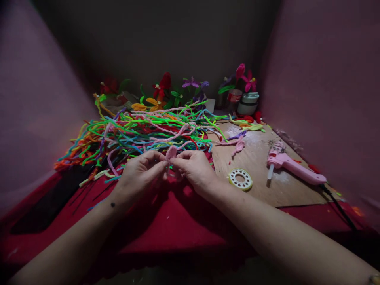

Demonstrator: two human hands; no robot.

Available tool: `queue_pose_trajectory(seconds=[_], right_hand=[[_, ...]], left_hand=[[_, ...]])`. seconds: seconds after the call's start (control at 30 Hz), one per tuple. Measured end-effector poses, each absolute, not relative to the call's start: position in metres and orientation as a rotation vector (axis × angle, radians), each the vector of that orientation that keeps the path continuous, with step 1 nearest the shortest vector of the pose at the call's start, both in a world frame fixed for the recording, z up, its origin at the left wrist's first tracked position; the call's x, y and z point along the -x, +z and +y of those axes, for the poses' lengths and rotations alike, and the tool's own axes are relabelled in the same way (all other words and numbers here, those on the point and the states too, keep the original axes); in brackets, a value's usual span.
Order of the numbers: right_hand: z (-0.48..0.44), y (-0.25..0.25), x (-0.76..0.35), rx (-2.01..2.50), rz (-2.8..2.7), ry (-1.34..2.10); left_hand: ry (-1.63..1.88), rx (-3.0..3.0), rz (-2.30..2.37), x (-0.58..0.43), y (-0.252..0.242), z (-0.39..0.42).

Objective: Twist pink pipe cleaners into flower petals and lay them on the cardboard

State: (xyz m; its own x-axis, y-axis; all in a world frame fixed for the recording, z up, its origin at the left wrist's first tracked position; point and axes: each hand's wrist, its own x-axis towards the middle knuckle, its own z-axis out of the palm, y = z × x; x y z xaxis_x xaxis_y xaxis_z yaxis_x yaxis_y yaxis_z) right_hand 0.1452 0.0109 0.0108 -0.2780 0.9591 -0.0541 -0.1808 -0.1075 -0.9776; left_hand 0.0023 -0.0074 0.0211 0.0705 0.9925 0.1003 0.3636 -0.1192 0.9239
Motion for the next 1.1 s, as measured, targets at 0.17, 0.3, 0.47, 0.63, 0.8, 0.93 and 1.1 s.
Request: queue_pose_trajectory(seconds=[0.17, 0.3, 0.47, 0.63, 0.8, 0.93, 1.1], right_hand=[[0.012, 0.005, -0.144, 0.934, -1.344, 1.524], [0.013, -0.001, -0.143, 0.943, -1.382, 1.435], [0.012, -0.002, -0.141, 1.03, -1.521, 1.253], [0.01, -0.006, -0.141, 1.142, -1.717, 1.012], [0.007, -0.003, -0.139, 1.1, -1.736, 0.994], [0.004, 0.003, -0.139, 1.074, -1.747, 0.96], [0.0, 0.004, -0.141, 1.092, -1.861, 0.618]], left_hand=[[1.027, -1.595, 1.356, -0.008, 0.017, -0.01], [0.956, -1.498, 1.3, -0.009, 0.021, -0.009], [0.864, -1.32, 1.217, -0.007, 0.026, -0.008], [0.94, -1.354, 1.347, -0.005, 0.031, -0.009], [1.059, -1.325, 1.283, -0.001, 0.031, -0.008], [1.122, -1.194, 1.168, 0.001, 0.025, -0.004], [1.144, -1.06, 1.028, -0.002, 0.02, -0.001]])
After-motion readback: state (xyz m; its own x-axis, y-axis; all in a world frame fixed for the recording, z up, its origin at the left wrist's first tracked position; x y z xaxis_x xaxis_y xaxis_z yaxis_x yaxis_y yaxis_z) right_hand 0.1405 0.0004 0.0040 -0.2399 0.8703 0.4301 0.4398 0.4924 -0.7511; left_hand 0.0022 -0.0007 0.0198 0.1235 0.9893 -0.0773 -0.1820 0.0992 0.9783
